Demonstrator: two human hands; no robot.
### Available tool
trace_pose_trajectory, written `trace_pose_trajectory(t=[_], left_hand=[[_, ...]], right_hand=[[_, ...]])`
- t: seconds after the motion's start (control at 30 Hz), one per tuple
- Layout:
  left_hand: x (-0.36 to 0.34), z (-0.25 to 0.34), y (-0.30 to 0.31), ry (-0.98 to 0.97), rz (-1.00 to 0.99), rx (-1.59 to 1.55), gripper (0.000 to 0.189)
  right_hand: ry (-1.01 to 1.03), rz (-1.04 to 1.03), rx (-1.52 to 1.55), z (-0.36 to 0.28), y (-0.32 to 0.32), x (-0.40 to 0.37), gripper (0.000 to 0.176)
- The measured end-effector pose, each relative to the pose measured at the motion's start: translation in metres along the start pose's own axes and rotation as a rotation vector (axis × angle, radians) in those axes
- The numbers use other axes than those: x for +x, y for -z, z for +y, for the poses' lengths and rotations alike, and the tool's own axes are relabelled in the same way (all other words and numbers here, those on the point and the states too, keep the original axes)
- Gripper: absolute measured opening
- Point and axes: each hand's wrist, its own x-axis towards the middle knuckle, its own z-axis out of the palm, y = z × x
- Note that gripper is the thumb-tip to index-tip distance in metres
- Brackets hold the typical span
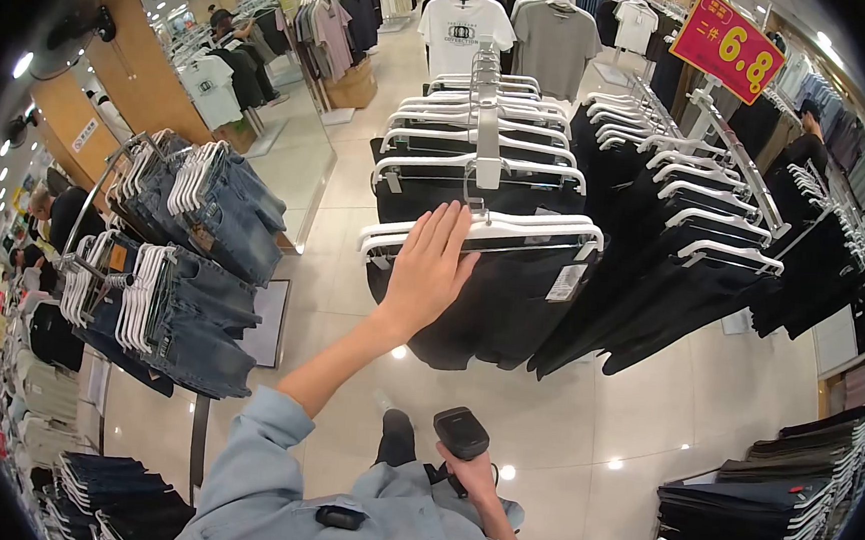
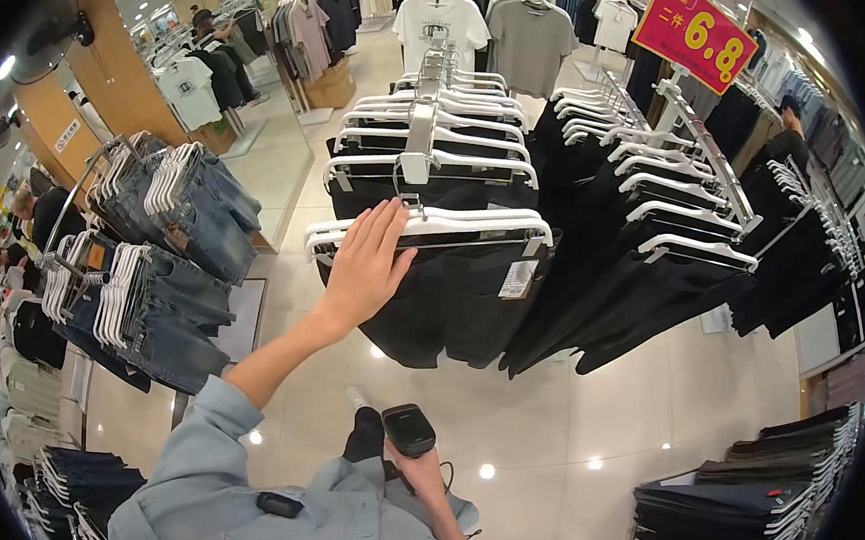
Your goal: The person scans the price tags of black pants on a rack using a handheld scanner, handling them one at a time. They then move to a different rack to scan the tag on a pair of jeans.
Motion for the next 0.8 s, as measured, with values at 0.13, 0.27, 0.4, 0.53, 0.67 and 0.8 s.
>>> trace_pose_trajectory(t=[0.13, 0.27, 0.4, 0.53, 0.67, 0.8], left_hand=[[0.014, -0.024, 0.014, 0.055, -0.034, -0.232, 0.033], [0.049, -0.067, 0.022, 0.166, 0.006, -0.32, 0.018], [0.079, -0.103, -0.002, 0.143, -0.083, -0.247, 0.026], [0.101, -0.128, -0.04, 0.022, -0.285, -0.376, 0.034], [0.12, -0.124, -0.056, 0.018, -0.551, -0.363, 0.032], [0.12, -0.127, -0.064, 0.072, -0.474, -0.446, 0.037]], right_hand=[[0.019, 0.02, -0.002, -0.004, -0.002, 0.001, 0.019], [0.075, 0.073, 0.006, 0.0, -0.003, 0.005, 0.019], [0.036, 0.125, -0.008, 0.006, 0.001, 0.011, 0.025], [0.029, 0.225, -0.017, -0.013, -0.006, 0.007, 0.018], [0.063, 0.301, 0.067, -0.02, -0.016, 0.013, 0.017], [0.028, 0.361, 0.047, -0.016, -0.023, 0.021, 0.02]])
